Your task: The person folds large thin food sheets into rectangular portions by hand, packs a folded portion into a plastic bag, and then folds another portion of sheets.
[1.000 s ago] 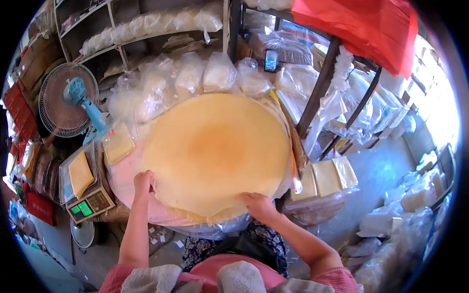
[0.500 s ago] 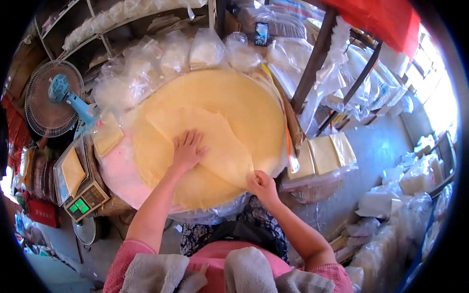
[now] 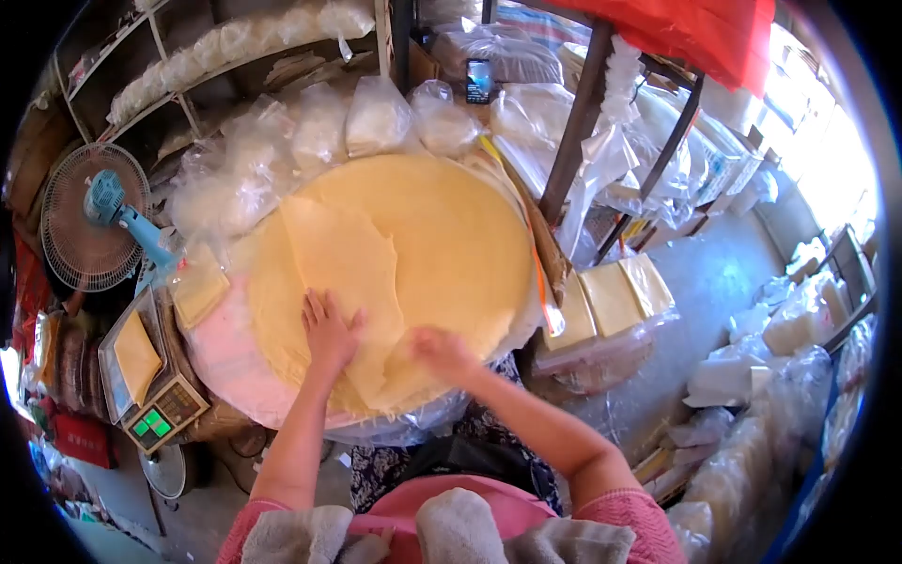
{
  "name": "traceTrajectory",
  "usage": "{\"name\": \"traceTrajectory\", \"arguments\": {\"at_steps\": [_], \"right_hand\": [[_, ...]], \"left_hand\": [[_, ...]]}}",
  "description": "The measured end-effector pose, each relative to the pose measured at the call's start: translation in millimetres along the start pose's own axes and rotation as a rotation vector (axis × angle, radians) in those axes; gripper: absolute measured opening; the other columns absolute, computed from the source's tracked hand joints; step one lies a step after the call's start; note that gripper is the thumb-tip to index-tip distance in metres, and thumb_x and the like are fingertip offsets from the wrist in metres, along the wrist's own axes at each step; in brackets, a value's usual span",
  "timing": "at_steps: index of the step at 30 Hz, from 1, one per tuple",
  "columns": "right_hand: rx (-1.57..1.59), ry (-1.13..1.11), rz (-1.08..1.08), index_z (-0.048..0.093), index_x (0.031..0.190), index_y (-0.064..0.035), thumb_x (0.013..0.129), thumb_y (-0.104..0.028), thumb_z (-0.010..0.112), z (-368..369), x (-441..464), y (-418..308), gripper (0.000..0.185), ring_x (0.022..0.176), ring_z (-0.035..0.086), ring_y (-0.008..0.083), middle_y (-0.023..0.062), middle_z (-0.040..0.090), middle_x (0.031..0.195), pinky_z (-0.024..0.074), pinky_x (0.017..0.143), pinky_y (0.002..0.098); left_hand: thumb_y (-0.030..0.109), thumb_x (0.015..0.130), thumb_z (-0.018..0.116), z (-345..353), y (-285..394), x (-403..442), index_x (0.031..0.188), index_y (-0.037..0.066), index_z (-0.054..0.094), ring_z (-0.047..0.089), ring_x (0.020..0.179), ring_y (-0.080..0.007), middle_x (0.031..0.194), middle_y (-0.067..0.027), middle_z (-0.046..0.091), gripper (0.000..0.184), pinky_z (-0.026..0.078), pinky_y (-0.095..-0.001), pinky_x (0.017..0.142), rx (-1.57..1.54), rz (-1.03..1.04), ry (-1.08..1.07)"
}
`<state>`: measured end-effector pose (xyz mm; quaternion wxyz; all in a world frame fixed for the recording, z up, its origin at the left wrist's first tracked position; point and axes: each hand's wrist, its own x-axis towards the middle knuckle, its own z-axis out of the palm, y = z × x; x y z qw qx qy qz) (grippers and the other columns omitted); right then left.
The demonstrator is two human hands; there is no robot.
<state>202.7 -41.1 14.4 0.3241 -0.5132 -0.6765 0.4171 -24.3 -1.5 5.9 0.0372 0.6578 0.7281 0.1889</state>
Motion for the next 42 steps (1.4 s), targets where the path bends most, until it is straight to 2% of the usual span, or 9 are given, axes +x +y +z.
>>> {"name": "traceTrajectory", "arguments": {"at_steps": [4,6,12,18,27,30,33,39,42], "right_hand": [[-0.256,0.449,0.077,0.061,0.097,-0.0099,0.08,-0.026,0.066,-85.2,41.9,30.8,0.024,0.081,0.064,0.0277,0.0118,0.066,0.085,0.0503,0.072,0.037],[-0.453,0.574,0.161,0.062,0.093,-0.0081,0.078,-0.032,0.068,-115.5,58.6,38.4,0.029,0.083,0.064,0.0306,0.0143,0.066,0.086,0.0497,0.073,0.0379],[-0.445,0.415,0.397,0.064,0.09,-0.0039,0.066,-0.045,0.074,-133.1,93.8,63.0,0.049,0.087,0.064,0.0312,0.0164,0.067,0.091,0.0497,0.075,0.039],[-0.546,0.299,0.526,0.066,0.091,-0.0035,0.063,-0.048,0.076,-129.7,94.3,18.3,0.054,0.087,0.064,0.0312,0.0163,0.068,0.094,0.0504,0.073,0.0396],[-0.516,0.366,0.512,0.069,0.079,-0.0079,0.061,-0.044,0.08,-117.0,89.3,24.4,0.042,0.088,0.065,0.0285,0.0127,0.069,0.091,0.0499,0.075,0.0385],[-0.448,0.285,0.582,0.067,0.086,-0.0059,0.061,-0.043,0.08,-120.6,91.5,16.0,0.047,0.091,0.064,0.0294,0.0139,0.068,0.093,0.0494,0.077,0.0394],[-0.546,0.47,0.46,0.066,0.084,-0.0056,0.06,-0.043,0.082,-111.3,88.8,30.3,0.047,0.084,0.064,0.0284,0.0148,0.067,0.09,0.0496,0.072,0.0395],[-0.558,0.423,0.516,0.064,0.093,-0.0021,0.065,-0.033,0.078,-108.7,89.6,10.3,0.045,0.094,0.063,0.0317,0.0162,0.067,0.099,0.0497,0.079,0.041],[-0.471,0.375,0.595,0.068,0.086,-0.0047,0.065,-0.032,0.078,-110.9,97.6,24.0,0.036,0.088,0.065,0.0299,0.0147,0.069,0.092,0.0511,0.075,0.0396]], "left_hand": [[0.057,0.086,0.05,-3.8,5.8,-8.6,0.142,0.002,0.031,0.007,0.14,-0.045,0.148,-0.0326,0.013,0.08,0.007,-0.0518,0.113,0.014,0.101,0.036],[0.057,0.085,0.05,-9.2,8.9,-9.8,0.142,0.004,0.032,0.007,0.14,-0.0448,0.148,-0.0324,0.013,0.08,0.006,-0.0521,0.113,0.018,0.101,0.019],[0.058,0.086,0.049,-9.2,10.1,-10.0,0.142,0.007,0.033,0.007,0.14,-0.0445,0.148,-0.0317,0.013,0.077,0.005,-0.0524,0.113,0.018,0.088,0.015],[0.057,0.087,0.048,-11.7,12.3,-10.4,0.142,0.006,0.033,0.009,0.14,-0.0433,0.149,-0.0304,0.015,0.076,0.006,-0.0517,0.113,0.039,0.086,0.019],[0.056,0.087,0.048,-12.4,14.4,-11.7,0.142,0.006,0.035,0.011,0.14,-0.0423,0.148,-0.03,0.018,0.075,0.007,-0.0512,0.113,0.069,0.085,0.035],[0.056,0.087,0.048,-14.4,14.9,-12.6,0.141,0.006,0.035,0.012,0.14,-0.0424,0.148,-0.0301,0.019,0.075,0.008,-0.0516,0.113,0.086,0.083,0.033],[0.055,0.087,0.049,-11.4,14.4,-13.0,0.14,0.006,0.036,0.014,0.139,-0.0429,0.147,-0.0303,0.02,0.074,0.009,-0.0524,0.113,0.094,0.092,0.057],[0.053,0.088,0.05,-7.5,12.2,-15.2,0.139,0.005,0.039,0.018,0.138,-0.0441,0.146,-0.0303,0.023,0.071,0.012,-0.0535,0.112,0.075,0.124,0.126],[0.053,0.087,0.051,-4.9,14.9,-8.4,0.138,0.005,0.04,0.018,0.137,-0.0448,0.146,-0.0298,0.024,0.07,0.013,-0.0539,0.112,0.059,0.108,0.112]]}}
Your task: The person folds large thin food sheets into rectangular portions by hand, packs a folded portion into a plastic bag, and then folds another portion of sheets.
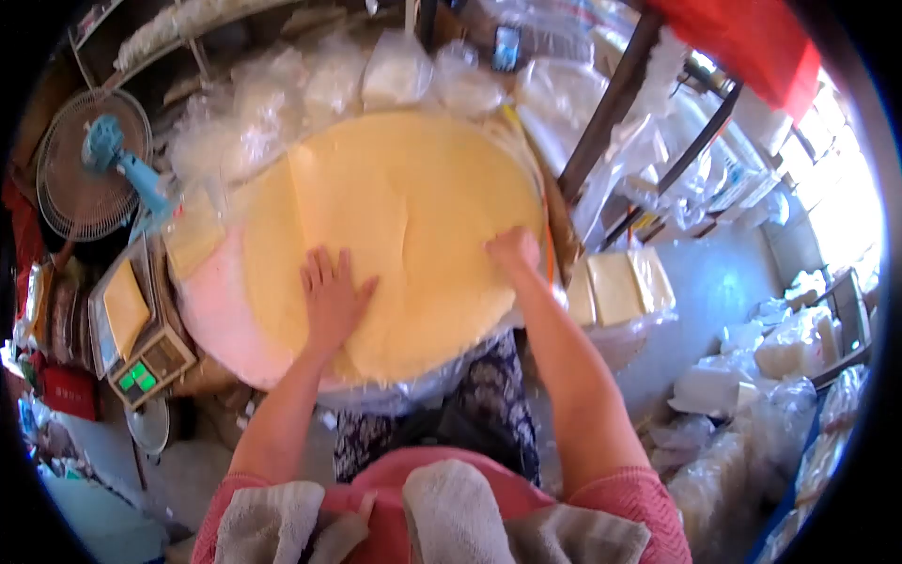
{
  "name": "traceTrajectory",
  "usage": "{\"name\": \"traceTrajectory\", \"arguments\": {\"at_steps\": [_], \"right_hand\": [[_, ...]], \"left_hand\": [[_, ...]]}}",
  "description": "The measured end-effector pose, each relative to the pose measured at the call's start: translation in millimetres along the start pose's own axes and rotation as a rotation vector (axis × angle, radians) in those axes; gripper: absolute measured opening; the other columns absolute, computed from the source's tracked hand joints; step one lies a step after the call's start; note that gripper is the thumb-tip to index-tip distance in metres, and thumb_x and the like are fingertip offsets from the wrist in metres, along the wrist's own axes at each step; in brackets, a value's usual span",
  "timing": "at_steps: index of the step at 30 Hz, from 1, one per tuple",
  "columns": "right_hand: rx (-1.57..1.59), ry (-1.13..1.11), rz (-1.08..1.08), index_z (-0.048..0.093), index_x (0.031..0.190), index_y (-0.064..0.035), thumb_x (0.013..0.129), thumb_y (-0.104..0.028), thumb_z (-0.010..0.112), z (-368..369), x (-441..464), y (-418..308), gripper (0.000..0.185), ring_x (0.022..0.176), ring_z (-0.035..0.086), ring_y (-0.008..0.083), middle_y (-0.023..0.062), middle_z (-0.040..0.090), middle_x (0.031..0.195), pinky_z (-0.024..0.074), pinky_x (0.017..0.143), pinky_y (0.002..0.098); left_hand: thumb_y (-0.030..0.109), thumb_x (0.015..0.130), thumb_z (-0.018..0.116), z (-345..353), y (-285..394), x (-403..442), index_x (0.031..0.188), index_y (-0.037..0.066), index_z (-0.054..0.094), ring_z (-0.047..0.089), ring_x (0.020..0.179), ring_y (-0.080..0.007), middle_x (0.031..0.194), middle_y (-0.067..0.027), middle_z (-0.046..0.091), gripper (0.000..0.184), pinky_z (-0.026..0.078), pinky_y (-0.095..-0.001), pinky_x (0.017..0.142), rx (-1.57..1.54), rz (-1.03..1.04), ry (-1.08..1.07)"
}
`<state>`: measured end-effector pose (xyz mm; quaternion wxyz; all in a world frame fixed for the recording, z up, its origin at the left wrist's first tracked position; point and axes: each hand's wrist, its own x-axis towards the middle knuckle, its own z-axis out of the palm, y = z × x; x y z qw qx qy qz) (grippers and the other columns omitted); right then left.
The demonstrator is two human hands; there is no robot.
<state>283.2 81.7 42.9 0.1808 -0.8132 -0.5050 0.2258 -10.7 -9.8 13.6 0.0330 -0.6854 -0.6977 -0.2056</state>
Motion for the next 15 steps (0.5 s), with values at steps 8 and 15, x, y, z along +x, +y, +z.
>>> {"name": "traceTrajectory", "arguments": {"at_steps": [8,15], "right_hand": [[0.28,-0.028,-0.187,0.068,0.076,-0.0061,0.068,-0.025,0.077,-8.7,15.3,10.8,0.022,0.07,0.066,0.0188,0.0085,0.068,0.077,0.0521,0.063,0.0323],[0.769,-0.276,0.123,0.063,0.08,-0.0031,0.073,-0.018,0.075,-21.8,-32.1,27.3,0.02,0.057,0.06,0.0156,0.0049,0.062,0.068,0.0495,0.052,0.0291]], "left_hand": [[0.051,0.09,0.048,-4.5,-2.4,-3.8,0.138,0.008,0.041,0.022,0.137,-0.0417,0.146,-0.0247,0.029,0.065,0.012,-0.0549,0.112,0.026,0.054,-0.015],[0.049,0.091,0.046,-6.1,-7.7,-4.8,0.139,0.013,0.042,0.024,0.138,-0.0335,0.147,-0.0164,0.031,0.06,0.012,-0.0553,0.111,-0.03,0.185,-0.112]]}}
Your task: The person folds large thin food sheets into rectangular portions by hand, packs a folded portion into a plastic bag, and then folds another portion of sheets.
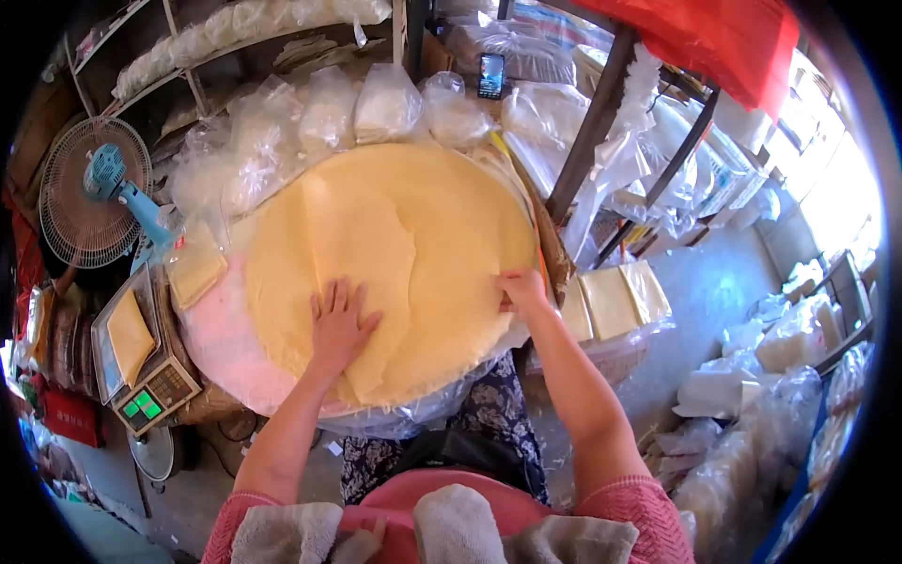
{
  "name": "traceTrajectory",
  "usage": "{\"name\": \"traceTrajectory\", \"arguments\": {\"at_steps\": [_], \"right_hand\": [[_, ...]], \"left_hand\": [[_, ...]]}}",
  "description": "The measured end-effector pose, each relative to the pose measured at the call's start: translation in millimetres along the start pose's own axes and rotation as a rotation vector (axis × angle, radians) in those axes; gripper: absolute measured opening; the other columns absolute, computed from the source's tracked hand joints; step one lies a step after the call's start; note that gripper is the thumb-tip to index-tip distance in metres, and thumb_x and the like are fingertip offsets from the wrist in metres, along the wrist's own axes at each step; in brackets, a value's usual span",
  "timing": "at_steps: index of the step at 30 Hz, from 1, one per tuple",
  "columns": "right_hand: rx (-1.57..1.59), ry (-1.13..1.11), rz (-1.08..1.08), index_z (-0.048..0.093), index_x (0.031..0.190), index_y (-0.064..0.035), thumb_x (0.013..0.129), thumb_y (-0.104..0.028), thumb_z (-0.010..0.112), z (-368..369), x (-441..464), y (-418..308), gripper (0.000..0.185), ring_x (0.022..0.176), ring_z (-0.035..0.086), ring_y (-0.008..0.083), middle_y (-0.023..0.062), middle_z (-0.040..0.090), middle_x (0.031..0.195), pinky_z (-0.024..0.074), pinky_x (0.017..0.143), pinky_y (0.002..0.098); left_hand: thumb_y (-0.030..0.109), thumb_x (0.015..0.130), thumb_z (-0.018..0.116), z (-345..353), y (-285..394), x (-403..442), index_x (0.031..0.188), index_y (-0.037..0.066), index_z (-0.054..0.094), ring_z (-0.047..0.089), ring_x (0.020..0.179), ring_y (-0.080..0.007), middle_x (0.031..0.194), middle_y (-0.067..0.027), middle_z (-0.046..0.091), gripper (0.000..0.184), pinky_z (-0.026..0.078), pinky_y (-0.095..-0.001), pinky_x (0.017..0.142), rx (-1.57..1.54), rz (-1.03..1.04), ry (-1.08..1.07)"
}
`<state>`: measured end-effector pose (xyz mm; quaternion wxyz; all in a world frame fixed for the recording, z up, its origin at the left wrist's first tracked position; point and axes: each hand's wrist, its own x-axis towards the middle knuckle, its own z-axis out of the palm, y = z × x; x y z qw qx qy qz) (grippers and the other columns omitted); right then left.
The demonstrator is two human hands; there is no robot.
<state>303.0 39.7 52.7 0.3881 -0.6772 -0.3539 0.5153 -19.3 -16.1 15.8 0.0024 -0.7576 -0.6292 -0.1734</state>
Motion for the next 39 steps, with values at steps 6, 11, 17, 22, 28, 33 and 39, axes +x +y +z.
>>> {"name": "traceTrajectory", "arguments": {"at_steps": [6,11,17,22,28,33,39], "right_hand": [[0.115,-0.186,0.088,0.061,0.092,-0.0045,0.076,-0.011,0.071,-9.6,13.7,10.0,0.021,0.048,0.051,0.0115,0.0019,0.058,0.066,0.0454,0.045,0.0286],[-0.363,-0.191,-0.439,0.05,0.13,-0.0084,0.074,-0.006,0.06,41.8,-27.3,-33.3,0.057,0.056,0.053,0.0072,-0.0011,0.055,0.067,0.044,0.049,0.0266],[-0.964,-0.443,-0.777,0.04,0.138,-0.0128,0.073,-0.014,0.055,133.0,-57.4,-26.7,0.067,0.068,0.062,0.0318,0.0188,0.062,0.073,0.0502,0.065,0.0404],[-1.022,-0.578,-0.778,0.044,0.136,-0.0147,0.073,-0.015,0.055,156.1,-51.3,-15.4,0.064,0.076,0.063,0.0349,0.02,0.064,0.08,0.05,0.073,0.0417],[-0.813,-0.482,-0.912,0.046,0.133,-0.0098,0.084,-0.027,0.059,136.7,-35.9,-29.7,0.054,0.095,0.061,0.034,0.0179,0.063,0.103,0.048,0.086,0.0402],[-0.81,-0.14,-1.12,0.035,0.14,-0.0054,0.091,-0.034,0.055,129.8,21.6,-18.4,0.06,0.132,0.034,0.0333,0.0157,0.036,0.143,0.0311,0.107,0.0412],[-1.092,-0.117,-1.017,0.03,0.143,-0.0038,0.093,-0.044,0.045,145.5,32.0,4.2,0.066,0.142,0.014,0.0281,0.0138,0.016,0.153,0.0147,0.113,0.0466]], "left_hand": [[0.049,0.091,0.046,1.3,-1.0,0.4,0.139,0.014,0.041,0.022,0.139,-0.0328,0.148,-0.0164,0.03,0.06,0.012,-0.0531,0.112,-0.012,-0.001,-0.005],[0.049,0.09,0.049,3.9,-1.3,1.1,0.139,0.011,0.04,0.021,0.139,-0.0334,0.148,-0.0171,0.03,0.063,0.014,-0.0517,0.112,-0.017,-0.014,0.006],[0.036,0.086,0.059,-5.9,2.2,0.5,0.138,0.003,0.038,0.022,0.139,-0.0338,0.147,-0.0175,0.03,0.065,0.017,-0.0506,0.112,-0.271,-0.049,0.239],[0.017,0.078,0.064,1.6,-4.8,-1.1,0.128,0.0,0.044,0.033,0.132,-0.0348,0.135,-0.0176,0.041,0.056,0.026,-0.0494,0.108,-0.18,0.083,0.237],[0.01,0.075,0.058,1.3,-8.7,1.4,0.106,-0.001,0.053,0.044,0.116,-0.0333,0.115,-0.0159,0.048,0.033,0.033,-0.0488,0.102,-0.314,0.097,0.266],[0.013,0.075,0.058,-6.2,-5.2,0.3,0.105,-0.002,0.054,0.046,0.113,-0.0348,0.113,-0.0178,0.049,0.034,0.035,-0.047,0.101,-0.289,0.051,0.236],[0.02,0.079,0.06,-4.0,-3.5,1.2,0.111,-0.004,0.053,0.044,0.117,-0.0353,0.118,-0.0187,0.049,0.04,0.033,-0.0465,0.103,-0.327,0.021,0.268]]}}
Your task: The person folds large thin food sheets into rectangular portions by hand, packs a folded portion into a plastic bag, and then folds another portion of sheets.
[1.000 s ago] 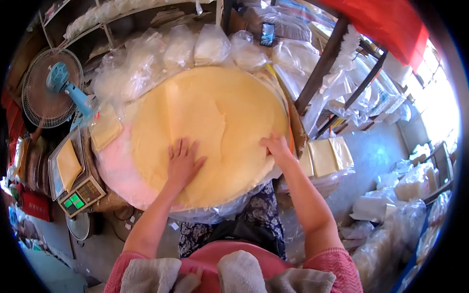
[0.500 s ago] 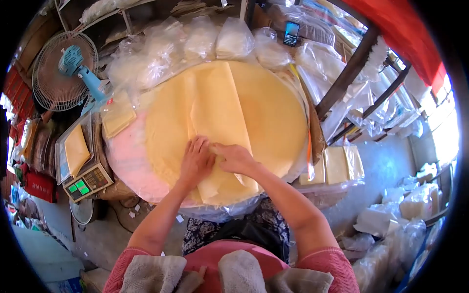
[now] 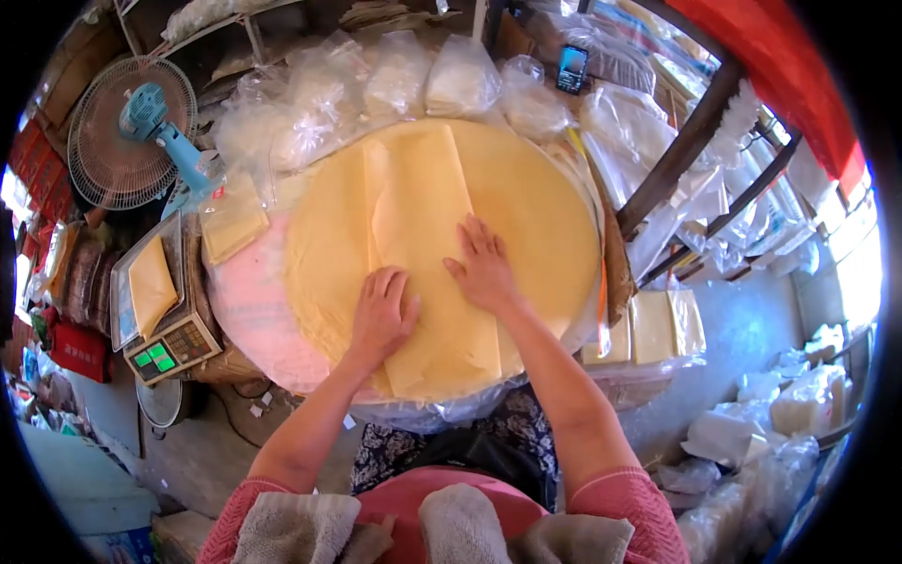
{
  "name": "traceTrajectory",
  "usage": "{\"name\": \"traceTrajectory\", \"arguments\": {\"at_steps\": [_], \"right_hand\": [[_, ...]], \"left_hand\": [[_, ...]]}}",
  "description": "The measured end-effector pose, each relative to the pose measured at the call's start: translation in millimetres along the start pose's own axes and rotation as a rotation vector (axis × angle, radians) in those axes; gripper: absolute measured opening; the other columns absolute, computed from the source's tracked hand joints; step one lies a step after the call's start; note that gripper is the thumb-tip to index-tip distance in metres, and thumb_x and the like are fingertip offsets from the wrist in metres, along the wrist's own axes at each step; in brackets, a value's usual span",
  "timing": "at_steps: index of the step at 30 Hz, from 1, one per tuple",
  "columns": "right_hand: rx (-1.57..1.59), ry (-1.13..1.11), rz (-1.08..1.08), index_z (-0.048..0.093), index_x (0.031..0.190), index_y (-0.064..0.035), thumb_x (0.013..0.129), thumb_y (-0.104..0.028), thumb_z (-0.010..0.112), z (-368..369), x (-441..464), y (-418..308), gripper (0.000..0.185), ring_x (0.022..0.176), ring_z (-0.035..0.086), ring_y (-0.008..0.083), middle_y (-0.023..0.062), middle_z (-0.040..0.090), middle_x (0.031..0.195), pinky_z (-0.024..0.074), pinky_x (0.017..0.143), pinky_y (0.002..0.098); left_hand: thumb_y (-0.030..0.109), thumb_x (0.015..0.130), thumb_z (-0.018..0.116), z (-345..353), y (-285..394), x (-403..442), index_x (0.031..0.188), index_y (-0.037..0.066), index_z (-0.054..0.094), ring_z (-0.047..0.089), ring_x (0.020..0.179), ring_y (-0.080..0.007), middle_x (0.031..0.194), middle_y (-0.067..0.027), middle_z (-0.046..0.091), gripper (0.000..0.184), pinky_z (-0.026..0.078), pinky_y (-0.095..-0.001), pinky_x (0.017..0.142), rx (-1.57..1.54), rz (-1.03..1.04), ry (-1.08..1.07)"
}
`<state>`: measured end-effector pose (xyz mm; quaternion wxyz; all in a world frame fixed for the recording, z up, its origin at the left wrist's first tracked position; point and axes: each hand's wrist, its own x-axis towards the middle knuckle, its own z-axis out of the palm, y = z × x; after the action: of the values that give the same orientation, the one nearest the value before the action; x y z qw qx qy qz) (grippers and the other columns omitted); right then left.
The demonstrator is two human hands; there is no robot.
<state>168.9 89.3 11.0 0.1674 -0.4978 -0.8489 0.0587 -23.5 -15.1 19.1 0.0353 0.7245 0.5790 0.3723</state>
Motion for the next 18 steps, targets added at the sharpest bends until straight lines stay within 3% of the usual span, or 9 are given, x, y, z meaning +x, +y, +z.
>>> {"name": "traceTrajectory", "arguments": {"at_steps": [3,6,12,15,18], "right_hand": [[-0.082,0.017,-0.018,0.032,0.141,-0.0044,0.094,-0.042,0.045,1.1,-2.0,-3.1,0.062,0.14,0.018,0.0319,0.0138,0.019,0.152,0.0184,0.112,0.047],[-0.13,0.005,-0.007,0.034,0.141,-0.0052,0.093,-0.045,0.042,1.4,-7.0,-8.5,0.063,0.142,0.015,0.0293,0.0129,0.019,0.152,0.0151,0.113,0.0483],[-0.139,-0.035,-0.168,0.039,0.14,-0.0131,0.094,-0.046,0.042,-14.2,-69.0,-33.5,0.057,0.141,0.015,0.0304,0.0131,0.027,0.149,0.0167,0.11,0.0534],[-0.082,-0.027,-0.25,0.043,0.138,-0.0149,0.092,-0.037,0.046,-18.7,-89.1,-30.5,0.051,0.14,0.021,0.0297,0.0128,0.031,0.148,0.02,0.11,0.0517],[0.031,-0.17,-0.436,0.048,0.134,-0.0124,0.086,-0.017,0.052,-26.2,-87.9,10.6,0.048,0.138,0.028,0.0285,0.0116,0.034,0.146,0.0229,0.11,0.0471]], "left_hand": [[0.019,0.08,0.06,-0.2,1.9,0.6,0.112,-0.004,0.054,0.044,0.118,-0.036,0.123,-0.0189,0.049,0.04,0.034,-0.0454,0.103,0.058,0.033,0.005],[0.018,0.079,0.06,0.8,1.7,0.5,0.112,-0.004,0.055,0.044,0.12,-0.0358,0.126,-0.0191,0.049,0.04,0.034,-0.0447,0.104,0.096,0.038,0.0],[0.014,0.077,0.059,8.9,-3.2,-2.4,0.113,-0.004,0.056,0.042,0.122,-0.0357,0.126,-0.0195,0.05,0.041,0.034,-0.045,0.104,0.114,0.045,0.005],[0.012,0.075,0.059,9.9,-16.4,-6.4,0.117,-0.001,0.055,0.039,0.126,-0.036,0.13,-0.0186,0.048,0.044,0.033,-0.0449,0.106,0.013,0.035,-0.084],[0.009,0.073,0.059,-16.1,-23.5,-22.3,0.121,0.001,0.054,0.035,0.13,-0.0351,0.136,-0.0171,0.044,0.049,0.03,-0.0459,0.108,-0.117,0.024,-0.29]]}}
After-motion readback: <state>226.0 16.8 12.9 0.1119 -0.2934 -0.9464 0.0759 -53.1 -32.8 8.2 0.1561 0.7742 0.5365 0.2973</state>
